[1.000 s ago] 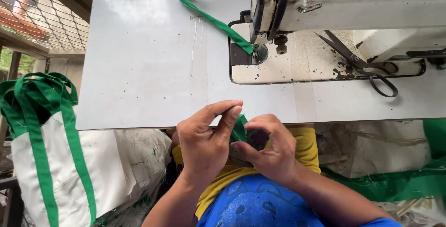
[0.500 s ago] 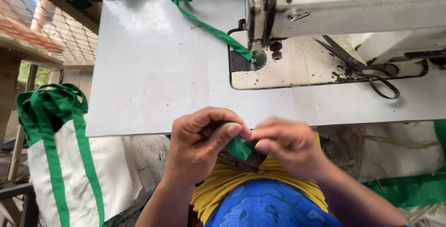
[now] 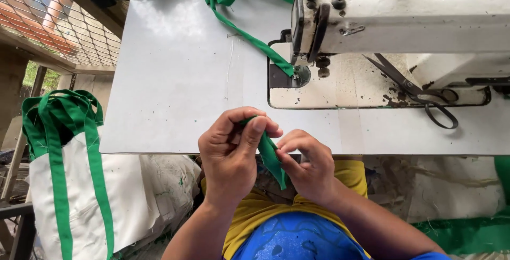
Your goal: Sewing green fabric straps using an industrial sewing machine on a factory floor.
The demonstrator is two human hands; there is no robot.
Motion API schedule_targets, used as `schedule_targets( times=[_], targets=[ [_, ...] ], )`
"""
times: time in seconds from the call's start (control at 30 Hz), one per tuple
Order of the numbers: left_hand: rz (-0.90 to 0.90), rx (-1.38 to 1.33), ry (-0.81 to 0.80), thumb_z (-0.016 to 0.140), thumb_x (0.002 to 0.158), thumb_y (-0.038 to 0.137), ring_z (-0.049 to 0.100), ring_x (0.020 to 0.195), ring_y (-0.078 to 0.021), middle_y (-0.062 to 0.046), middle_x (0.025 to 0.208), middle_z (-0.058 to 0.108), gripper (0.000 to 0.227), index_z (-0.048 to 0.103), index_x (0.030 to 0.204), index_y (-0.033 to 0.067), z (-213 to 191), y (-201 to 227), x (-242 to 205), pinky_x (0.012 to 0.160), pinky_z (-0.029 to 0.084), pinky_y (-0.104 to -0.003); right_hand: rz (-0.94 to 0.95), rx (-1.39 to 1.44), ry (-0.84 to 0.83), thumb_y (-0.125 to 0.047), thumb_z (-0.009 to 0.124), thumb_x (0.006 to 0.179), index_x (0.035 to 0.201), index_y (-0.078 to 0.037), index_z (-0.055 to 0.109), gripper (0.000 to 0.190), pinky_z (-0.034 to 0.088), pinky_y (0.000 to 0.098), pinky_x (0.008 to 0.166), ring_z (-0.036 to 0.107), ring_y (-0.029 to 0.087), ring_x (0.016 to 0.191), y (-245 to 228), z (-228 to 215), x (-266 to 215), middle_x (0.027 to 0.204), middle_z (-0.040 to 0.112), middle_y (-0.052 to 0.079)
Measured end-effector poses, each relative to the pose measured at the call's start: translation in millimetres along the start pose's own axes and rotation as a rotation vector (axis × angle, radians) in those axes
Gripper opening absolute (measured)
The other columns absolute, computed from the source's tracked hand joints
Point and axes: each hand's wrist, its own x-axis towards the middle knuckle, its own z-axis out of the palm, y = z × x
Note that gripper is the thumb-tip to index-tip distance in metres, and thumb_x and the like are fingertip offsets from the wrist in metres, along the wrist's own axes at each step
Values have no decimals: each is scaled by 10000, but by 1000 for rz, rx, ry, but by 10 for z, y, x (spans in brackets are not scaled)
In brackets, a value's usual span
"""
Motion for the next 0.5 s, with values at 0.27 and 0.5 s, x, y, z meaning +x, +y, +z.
schedule_targets(
  times=[0.27, 0.5],
  targets=[
    [17, 16, 47, 637, 1004, 127, 768, 822, -224, -146, 877, 744, 126, 642, 1013, 1, 50, -2, 20, 765, 668, -297, -84, -414, 83, -146, 806, 864, 1025, -49, 666, 235, 641, 378, 964, 738, 296, 1073, -266, 60, 0, 1161, 678, 214],
    [52, 53, 33, 646, 999, 109, 782, 839, -225, -151, 895, 748, 114, 646, 1032, 0, -42, -25, 8, 771, 668, -296, 319, -106, 50, -63, 758, 895, 939, -44, 702, 74, 597, 301, 915, 694, 194, 971, -330, 50, 127, 1018, 694, 117]
  ],
)
